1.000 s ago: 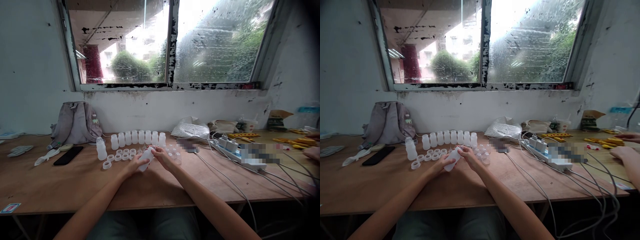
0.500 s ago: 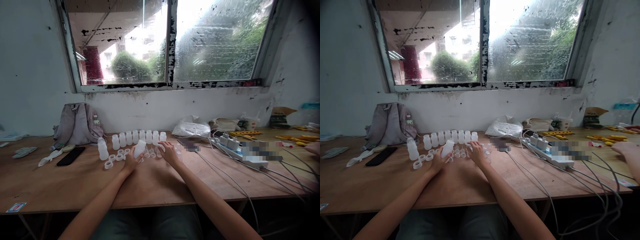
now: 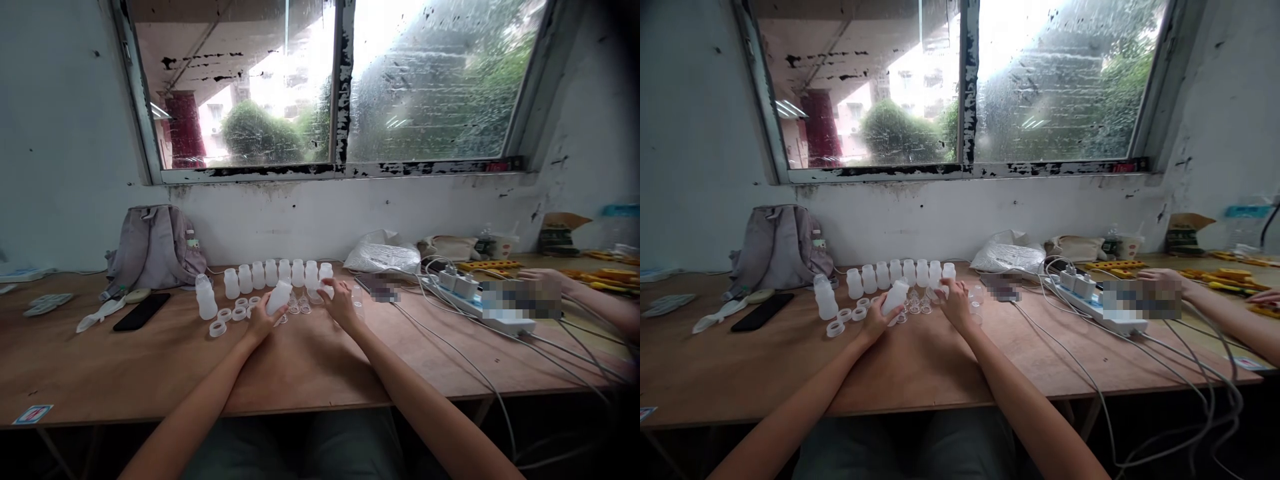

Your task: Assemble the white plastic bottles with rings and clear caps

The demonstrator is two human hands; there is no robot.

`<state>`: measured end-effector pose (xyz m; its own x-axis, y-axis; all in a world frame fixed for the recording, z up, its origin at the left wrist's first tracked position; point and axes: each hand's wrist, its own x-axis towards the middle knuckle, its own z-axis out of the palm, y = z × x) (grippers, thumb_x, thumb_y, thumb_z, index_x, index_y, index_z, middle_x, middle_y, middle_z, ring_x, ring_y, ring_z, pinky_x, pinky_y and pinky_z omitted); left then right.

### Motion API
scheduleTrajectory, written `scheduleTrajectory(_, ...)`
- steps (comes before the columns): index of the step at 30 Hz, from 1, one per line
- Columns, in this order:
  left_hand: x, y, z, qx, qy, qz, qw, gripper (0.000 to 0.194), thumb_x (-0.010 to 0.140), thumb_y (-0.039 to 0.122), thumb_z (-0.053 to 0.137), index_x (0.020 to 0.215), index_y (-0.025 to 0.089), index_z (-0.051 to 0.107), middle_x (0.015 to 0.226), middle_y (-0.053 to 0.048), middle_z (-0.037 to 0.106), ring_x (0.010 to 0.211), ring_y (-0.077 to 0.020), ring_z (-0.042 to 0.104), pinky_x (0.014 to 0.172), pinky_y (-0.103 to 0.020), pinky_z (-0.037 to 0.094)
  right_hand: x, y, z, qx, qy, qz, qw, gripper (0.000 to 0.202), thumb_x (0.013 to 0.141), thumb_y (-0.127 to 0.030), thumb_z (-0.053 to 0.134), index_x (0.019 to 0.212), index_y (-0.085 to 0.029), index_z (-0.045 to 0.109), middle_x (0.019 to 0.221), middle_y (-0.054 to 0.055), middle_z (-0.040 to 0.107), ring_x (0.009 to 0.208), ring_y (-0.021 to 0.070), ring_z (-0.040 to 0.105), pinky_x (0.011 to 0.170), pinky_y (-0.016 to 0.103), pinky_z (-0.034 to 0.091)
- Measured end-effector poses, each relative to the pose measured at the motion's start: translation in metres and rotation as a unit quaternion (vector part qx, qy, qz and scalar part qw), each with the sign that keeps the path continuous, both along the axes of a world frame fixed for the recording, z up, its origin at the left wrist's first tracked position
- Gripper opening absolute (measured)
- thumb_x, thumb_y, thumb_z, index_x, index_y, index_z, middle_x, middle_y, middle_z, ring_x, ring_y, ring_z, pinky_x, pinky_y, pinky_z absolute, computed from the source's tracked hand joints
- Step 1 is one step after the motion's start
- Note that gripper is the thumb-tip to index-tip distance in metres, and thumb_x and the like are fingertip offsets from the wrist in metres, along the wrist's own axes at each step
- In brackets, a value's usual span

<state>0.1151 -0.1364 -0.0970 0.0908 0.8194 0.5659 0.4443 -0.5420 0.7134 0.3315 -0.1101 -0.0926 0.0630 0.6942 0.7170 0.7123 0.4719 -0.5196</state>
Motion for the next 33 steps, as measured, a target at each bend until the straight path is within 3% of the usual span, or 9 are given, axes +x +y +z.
scheduleTrajectory(2,0.000,-0.002,0.001,-0.015,0.018,-0.039,0.999,0.045,0.067,0.045,0.058,0.100,0.015,0.056,0.085,-0.005,0.061,0.075,-0.0196,0.055,0.068,-0.029,0.042,-0.001,-0.003,0.007,0.027,0.157,0.091,0.983,0.034,0.075,-0.039,0.051,0.103,-0.019,0.052,0.097,0.010,0.060,0.092,0.0229,0.054,0.082,0.039,0.037)
scheduleTrajectory(4,0.000,-0.002,0.001,-0.036,0.032,-0.088,0.995,0.042,0.066,0.043,0.059,0.097,0.014,0.058,0.084,-0.005,0.062,0.076,-0.0199,0.055,0.068,-0.029,0.042,-0.001,-0.005,0.011,0.004,0.274,0.185,0.944,0.041,0.074,-0.042,0.052,0.109,-0.020,0.049,0.099,0.009,0.061,0.091,0.0208,0.055,0.078,0.035,0.041)
scheduleTrajectory(6,0.001,-0.002,-0.001,-0.054,0.037,-0.128,0.990,0.040,0.067,0.041,0.060,0.096,0.013,0.059,0.085,-0.005,0.062,0.077,-0.0202,0.055,0.069,-0.028,0.042,-0.001,-0.007,0.013,-0.044,0.328,0.248,0.911,0.043,0.072,-0.042,0.054,0.109,-0.020,0.052,0.098,0.008,0.062,0.089,0.0194,0.056,0.078,0.034,0.041)
scheduleTrajectory(9,0.001,-0.002,-0.002,-0.064,0.034,-0.149,0.986,0.039,0.067,0.038,0.060,0.097,0.013,0.059,0.089,-0.006,0.062,0.080,-0.0206,0.055,0.071,-0.029,0.042,-0.003,-0.009,0.011,-0.100,0.332,0.291,0.892,0.041,0.069,-0.041,0.059,0.104,-0.021,0.057,0.097,0.007,0.063,0.088,0.0182,0.056,0.079,0.033,0.041)
scheduleTrajectory(20,0.002,-0.001,-0.006,-0.078,0.040,-0.157,0.984,0.039,0.066,0.037,0.061,0.096,0.013,0.060,0.083,-0.006,0.063,0.078,-0.0213,0.056,0.069,-0.030,0.042,-0.012,-0.014,0.005,-0.130,0.284,0.329,0.891,0.033,0.072,-0.036,0.057,0.101,-0.022,0.059,0.094,0.004,0.063,0.086,0.0172,0.056,0.077,0.031,0.042)
scheduleTrajectory(33,0.002,0.001,-0.009,-0.078,0.064,-0.145,0.984,0.043,0.065,0.041,0.061,0.098,0.014,0.059,0.091,-0.006,0.063,0.079,-0.0215,0.056,0.071,-0.029,0.042,-0.014,-0.015,0.003,-0.137,0.259,0.325,0.899,0.032,0.073,-0.038,0.056,0.101,-0.022,0.059,0.094,0.004,0.062,0.085,0.0171,0.055,0.075,0.030,0.042)
